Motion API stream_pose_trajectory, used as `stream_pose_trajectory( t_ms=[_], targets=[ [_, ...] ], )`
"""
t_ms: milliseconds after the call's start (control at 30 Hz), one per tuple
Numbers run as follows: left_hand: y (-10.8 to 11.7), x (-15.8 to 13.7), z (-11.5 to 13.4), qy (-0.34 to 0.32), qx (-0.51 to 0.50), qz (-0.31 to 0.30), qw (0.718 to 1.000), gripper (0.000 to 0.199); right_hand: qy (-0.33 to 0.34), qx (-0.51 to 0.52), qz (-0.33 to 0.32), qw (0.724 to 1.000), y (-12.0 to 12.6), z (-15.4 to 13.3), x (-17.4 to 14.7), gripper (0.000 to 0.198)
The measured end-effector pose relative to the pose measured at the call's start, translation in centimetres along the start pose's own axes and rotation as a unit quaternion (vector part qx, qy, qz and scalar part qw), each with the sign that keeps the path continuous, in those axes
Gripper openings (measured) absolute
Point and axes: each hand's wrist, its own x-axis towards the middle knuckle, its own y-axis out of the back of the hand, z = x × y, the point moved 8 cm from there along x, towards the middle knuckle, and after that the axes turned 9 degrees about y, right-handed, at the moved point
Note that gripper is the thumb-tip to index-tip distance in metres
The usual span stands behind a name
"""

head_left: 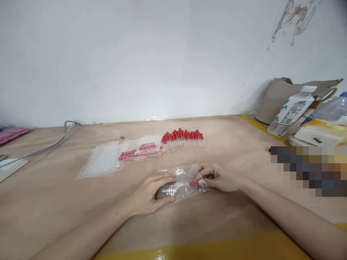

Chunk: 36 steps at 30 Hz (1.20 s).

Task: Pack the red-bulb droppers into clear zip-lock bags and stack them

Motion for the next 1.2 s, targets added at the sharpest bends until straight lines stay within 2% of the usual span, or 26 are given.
stream_pose_trajectory(
  t_ms=[200, 333, 400, 567, 633, 700, 767, 833, 867, 933, 1000, 1067, 1200],
  targets=[
    [-0.6, 0.3, -0.2, -0.001, 0.0, -0.021, 1.0, 0.039, 0.063, -0.075, -0.025, 0.995, -1.1, -1.5, 0.2, 0.02],
    [-0.2, 0.1, 0.0, 0.008, 0.01, -0.033, 0.999, 0.038, 0.009, -0.086, 0.065, 0.994, 0.1, 0.1, -0.1, 0.016],
    [0.1, 0.0, 0.1, 0.018, 0.01, -0.03, 0.999, 0.038, -0.009, -0.09, 0.087, 0.992, 0.7, 0.7, -0.4, 0.013],
    [0.2, 0.1, 0.5, -0.008, 0.0, -0.025, 1.0, 0.028, 0.052, -0.097, 0.026, 0.994, 0.0, -0.6, -0.7, 0.016],
    [0.0, 0.1, 0.4, -0.013, -0.003, -0.031, 0.999, 0.027, 0.036, -0.067, 0.037, 0.996, 0.4, -0.3, -0.8, 0.015],
    [-0.1, 0.1, 0.2, -0.015, -0.005, -0.04, 0.999, 0.029, -0.025, -0.032, 0.101, 0.994, 2.2, 1.4, -0.8, 0.018],
    [-0.2, 0.1, 0.0, -0.017, -0.003, -0.055, 0.998, 0.03, -0.087, -0.041, 0.214, 0.972, 5.4, 3.5, -0.9, 0.022],
    [-0.2, 0.1, 0.0, -0.022, 0.006, -0.068, 0.997, 0.032, -0.102, -0.109, 0.327, 0.933, 9.1, 4.7, -0.9, 0.021],
    [-0.2, 0.1, 0.0, -0.024, 0.013, -0.072, 0.997, 0.032, -0.103, -0.145, 0.361, 0.915, 10.6, 5.1, -0.5, 0.02],
    [-0.1, 0.1, 0.0, -0.025, 0.026, -0.068, 0.997, 0.033, -0.133, -0.192, 0.4, 0.886, 12.8, 6.2, 0.5, 0.02],
    [0.1, 0.0, 0.0, -0.027, 0.03, -0.059, 0.997, 0.033, -0.179, -0.203, 0.426, 0.863, 14.1, 7.4, 1.6, 0.023],
    [0.2, 0.0, 0.0, -0.033, 0.025, -0.048, 0.998, 0.034, -0.214, -0.198, 0.445, 0.847, 14.5, 8.3, 2.6, 0.026],
    [0.0, -0.1, -0.2, -0.044, 0.023, -0.038, 0.998, 0.035, -0.244, -0.186, 0.461, 0.833, 14.3, 9.5, 4.0, 0.027]
  ],
)
